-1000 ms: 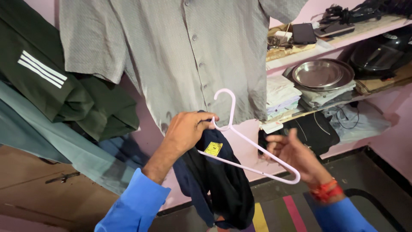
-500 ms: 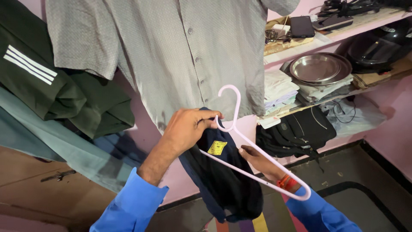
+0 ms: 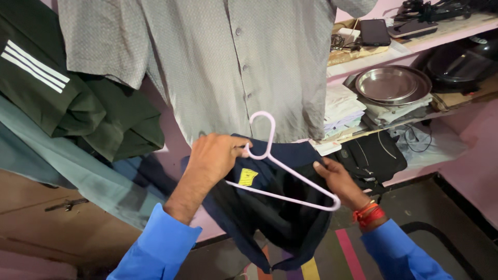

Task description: The person places a dark blue jacket on a hanger, hangs it on a wall hook, and zips it closed. Then the person places a black jacket on a hanger and hangs it on the same wall hook. Finally, the person picks up a folded white shirt from a pile of clothes.

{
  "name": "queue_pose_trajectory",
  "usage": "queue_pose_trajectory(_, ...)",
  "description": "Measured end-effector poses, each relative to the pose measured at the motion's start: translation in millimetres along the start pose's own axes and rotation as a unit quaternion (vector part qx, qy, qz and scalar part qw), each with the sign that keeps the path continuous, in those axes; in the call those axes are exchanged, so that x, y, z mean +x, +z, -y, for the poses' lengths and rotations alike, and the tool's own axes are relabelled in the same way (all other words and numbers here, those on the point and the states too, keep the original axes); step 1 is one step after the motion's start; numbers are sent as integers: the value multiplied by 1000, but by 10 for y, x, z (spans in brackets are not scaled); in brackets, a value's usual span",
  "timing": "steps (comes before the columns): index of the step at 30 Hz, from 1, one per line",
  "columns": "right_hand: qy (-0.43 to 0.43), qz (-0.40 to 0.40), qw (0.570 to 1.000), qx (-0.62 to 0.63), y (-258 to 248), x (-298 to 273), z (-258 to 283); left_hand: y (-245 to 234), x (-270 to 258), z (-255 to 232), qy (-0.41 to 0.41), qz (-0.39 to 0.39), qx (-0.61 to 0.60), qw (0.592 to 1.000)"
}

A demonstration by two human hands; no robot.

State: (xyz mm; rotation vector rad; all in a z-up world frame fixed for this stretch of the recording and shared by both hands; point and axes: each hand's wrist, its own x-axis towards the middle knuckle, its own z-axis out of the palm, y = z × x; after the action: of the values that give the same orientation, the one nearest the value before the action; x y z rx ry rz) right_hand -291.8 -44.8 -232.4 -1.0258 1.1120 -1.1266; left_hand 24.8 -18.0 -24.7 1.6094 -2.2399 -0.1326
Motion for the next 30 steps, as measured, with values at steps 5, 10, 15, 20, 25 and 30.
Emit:
queue_pose_trajectory(5,-41,3,997,72,-83,48,119,190,28,163,20,-26,114,993)
queue_pose_trajectory(10,-79,10,991,105,91,-57,274,282,17,234,41,-37,136,989)
queue_pose_trajectory(15,-180,28,981,70,347,-298,376,361,-21,284,35,-71,123,989)
queue_pose_trajectory(20,-140,208,962,-108,348,-520,402,453,-75,376,11,-186,26,982)
queue_pose_trajectory(25,-324,37,896,-302,410,-689,628,466,-230,368,22,-234,-37,971)
queue_pose_trajectory(30,-503,-170,743,-407,590,-852,1202,504,-360,241,53,-277,-83,956)
